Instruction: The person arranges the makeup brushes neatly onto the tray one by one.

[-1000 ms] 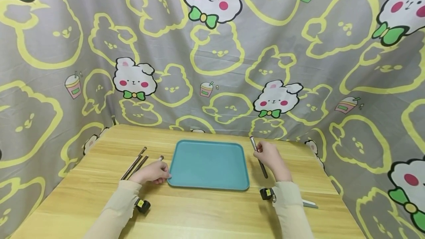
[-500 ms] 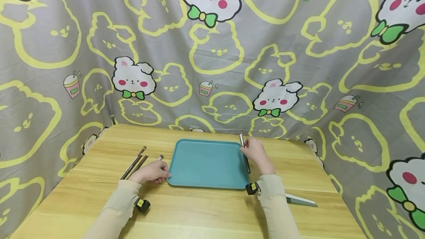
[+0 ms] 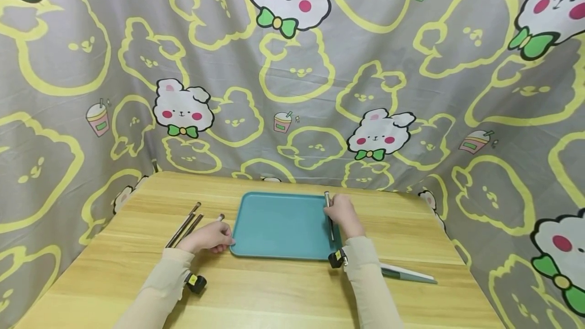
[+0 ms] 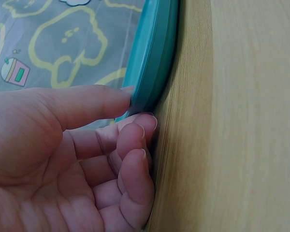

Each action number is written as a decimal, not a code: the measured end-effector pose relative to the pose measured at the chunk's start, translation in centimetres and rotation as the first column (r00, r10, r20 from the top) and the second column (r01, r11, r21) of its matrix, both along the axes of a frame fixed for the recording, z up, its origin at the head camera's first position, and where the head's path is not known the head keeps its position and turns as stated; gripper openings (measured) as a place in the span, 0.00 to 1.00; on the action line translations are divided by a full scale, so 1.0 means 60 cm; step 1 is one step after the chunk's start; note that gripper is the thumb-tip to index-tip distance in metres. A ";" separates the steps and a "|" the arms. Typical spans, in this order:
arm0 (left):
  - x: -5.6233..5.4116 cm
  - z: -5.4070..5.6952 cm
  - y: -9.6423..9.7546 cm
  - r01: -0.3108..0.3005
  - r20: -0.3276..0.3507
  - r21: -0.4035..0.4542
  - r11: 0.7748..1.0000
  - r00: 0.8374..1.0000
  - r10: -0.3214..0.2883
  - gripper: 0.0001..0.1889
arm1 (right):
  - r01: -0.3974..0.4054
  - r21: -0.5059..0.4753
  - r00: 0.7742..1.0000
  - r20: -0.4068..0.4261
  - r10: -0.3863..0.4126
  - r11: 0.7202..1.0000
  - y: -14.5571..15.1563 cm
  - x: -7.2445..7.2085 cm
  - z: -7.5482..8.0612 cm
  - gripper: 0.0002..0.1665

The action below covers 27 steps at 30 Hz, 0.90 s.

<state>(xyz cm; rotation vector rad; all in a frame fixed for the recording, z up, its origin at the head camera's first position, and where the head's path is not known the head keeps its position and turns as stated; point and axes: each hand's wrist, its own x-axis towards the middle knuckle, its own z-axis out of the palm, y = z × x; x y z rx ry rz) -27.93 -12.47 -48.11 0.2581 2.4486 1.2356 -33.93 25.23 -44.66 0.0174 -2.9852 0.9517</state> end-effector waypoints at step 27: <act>-0.001 -0.002 0.003 -0.021 0.004 0.003 1.000 1.000 0.021 0.14 | 0.034 0.120 0.998 0.040 -0.039 0.992 -0.022 0.001 -0.035 0.16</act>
